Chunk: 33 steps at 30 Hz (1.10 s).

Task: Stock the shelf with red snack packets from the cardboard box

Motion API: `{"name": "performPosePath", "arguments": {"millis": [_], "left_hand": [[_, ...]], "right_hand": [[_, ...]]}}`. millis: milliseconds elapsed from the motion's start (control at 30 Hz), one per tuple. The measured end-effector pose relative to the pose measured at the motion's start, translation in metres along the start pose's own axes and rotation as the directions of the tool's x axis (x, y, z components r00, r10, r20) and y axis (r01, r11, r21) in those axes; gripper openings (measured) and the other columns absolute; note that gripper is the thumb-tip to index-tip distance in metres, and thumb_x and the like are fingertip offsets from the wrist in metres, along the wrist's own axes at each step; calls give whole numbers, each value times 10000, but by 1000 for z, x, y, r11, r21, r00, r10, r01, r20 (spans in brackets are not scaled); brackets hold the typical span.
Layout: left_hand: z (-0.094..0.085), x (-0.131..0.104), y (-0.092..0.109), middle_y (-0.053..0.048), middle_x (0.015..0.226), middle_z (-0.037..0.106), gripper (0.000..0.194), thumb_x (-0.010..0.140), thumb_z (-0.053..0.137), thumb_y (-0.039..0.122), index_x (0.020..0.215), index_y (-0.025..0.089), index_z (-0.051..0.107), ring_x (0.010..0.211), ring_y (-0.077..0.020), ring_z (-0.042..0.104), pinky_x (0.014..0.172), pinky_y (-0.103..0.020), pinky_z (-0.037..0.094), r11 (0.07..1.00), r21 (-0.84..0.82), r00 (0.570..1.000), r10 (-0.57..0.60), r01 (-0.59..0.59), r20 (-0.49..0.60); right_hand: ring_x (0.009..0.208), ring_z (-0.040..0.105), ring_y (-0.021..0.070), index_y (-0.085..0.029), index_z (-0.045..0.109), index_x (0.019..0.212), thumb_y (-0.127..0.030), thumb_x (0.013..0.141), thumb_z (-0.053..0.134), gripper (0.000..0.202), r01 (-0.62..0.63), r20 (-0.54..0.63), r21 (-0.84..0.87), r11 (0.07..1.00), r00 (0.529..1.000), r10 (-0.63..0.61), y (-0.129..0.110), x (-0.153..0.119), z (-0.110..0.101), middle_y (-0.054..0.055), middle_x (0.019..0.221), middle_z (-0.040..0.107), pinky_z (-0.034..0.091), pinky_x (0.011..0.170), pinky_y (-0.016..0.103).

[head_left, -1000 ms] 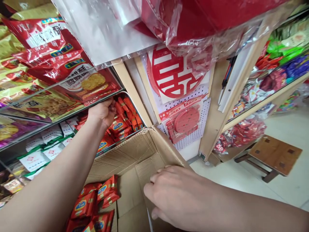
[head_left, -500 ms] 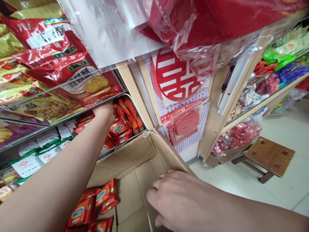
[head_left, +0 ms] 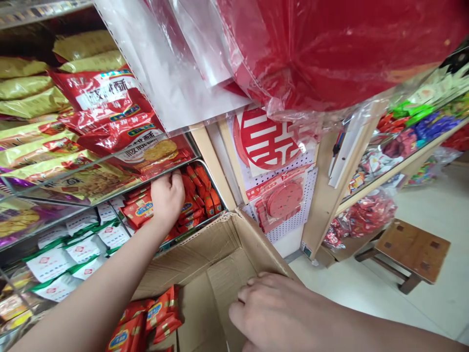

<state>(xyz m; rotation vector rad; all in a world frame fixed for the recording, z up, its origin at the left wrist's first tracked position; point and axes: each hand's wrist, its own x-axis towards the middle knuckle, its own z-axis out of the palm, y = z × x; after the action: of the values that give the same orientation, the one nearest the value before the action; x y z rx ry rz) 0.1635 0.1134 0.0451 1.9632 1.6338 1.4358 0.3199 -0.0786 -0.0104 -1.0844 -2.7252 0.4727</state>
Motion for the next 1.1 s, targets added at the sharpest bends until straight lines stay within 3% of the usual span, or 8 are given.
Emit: {"name": "performPosePath", "arguments": {"millis": [67, 133, 200, 267, 467, 700, 933, 1100], "left_hand": [[-7, -7, 0, -76, 826, 607, 230, 799, 449, 340, 701, 176, 577, 962, -266, 516, 873, -398, 359, 948, 262, 983, 167, -180, 71], [-8, -9, 2, -124, 997, 604, 306, 821, 379, 395, 894, 181, 587, 1047, -323, 479, 885, -474, 338, 773, 527, 936, 283, -353, 211], [-5, -6, 6, -151, 1101, 578, 423, 842, 288, 453, 1024, 178, 554, 1073, -352, 471, 870, -517, 342, 620, 661, 906, 286, -424, 313], [1, 0, 10, -160, 1106, 585, 518, 853, 197, 489, 1022, 166, 564, 1063, -355, 492, 872, -521, 348, 565, 704, 902, 255, -431, 348], [13, 24, 13, -107, 1143, 599, 580, 847, 170, 521, 1117, 169, 543, 1130, -289, 476, 986, -424, 293, 632, 647, 900, 227, -426, 372], [5, 37, 11, -15, 1275, 510, 544, 847, 205, 505, 1292, 250, 386, 1228, -211, 384, 1055, -358, 209, 733, 522, 872, 202, -437, 447], [-6, 32, 17, -13, 1328, 452, 545, 874, 128, 464, 1316, 232, 350, 1261, -186, 336, 1066, -337, 178, 737, 477, 823, 189, -480, 536], [-9, 25, 7, -55, 1324, 454, 568, 877, 114, 459, 1266, 181, 421, 1256, -201, 344, 1054, -334, 196, 743, 443, 788, 182, -502, 588]], "right_hand": [[629, 582, 187, -158, 610, 771, -366, 747, 557, 215, 0, -4, -6, 1000, 1000, 0, 0, 1, 0, 45, 684, 632, 389, 554, 278], [651, 589, 189, -157, 613, 782, -371, 748, 560, 224, 0, 1, -2, 1000, 1000, 0, -1, 1, 0, 48, 696, 634, 396, 571, 277], [669, 592, 191, -154, 614, 794, -369, 746, 567, 226, -2, 7, 0, 1000, 1000, 2, -2, 1, 0, 50, 710, 637, 403, 588, 276], [685, 590, 188, -154, 614, 800, -363, 746, 573, 220, -8, 3, 8, 1000, 1000, 8, -3, 1, 1, 50, 723, 639, 409, 611, 274], [705, 586, 182, -171, 607, 797, -361, 740, 577, 201, -15, -47, 28, 1000, 999, 16, -2, 2, 10, 31, 741, 633, 414, 644, 275], [747, 593, 194, -185, 597, 813, -389, 726, 588, 222, -59, -30, 19, 998, 998, 59, -3, 1, 11, 24, 772, 639, 423, 686, 287], [776, 600, 214, -197, 608, 838, -375, 690, 618, 231, -148, 3, 14, 989, 989, 148, -9, 4, 11, 27, 795, 651, 431, 692, 301], [791, 606, 231, -201, 613, 845, -366, 682, 623, 232, -215, 23, 9, 977, 976, 215, -13, 7, 12, 36, 810, 653, 441, 676, 311]]}}
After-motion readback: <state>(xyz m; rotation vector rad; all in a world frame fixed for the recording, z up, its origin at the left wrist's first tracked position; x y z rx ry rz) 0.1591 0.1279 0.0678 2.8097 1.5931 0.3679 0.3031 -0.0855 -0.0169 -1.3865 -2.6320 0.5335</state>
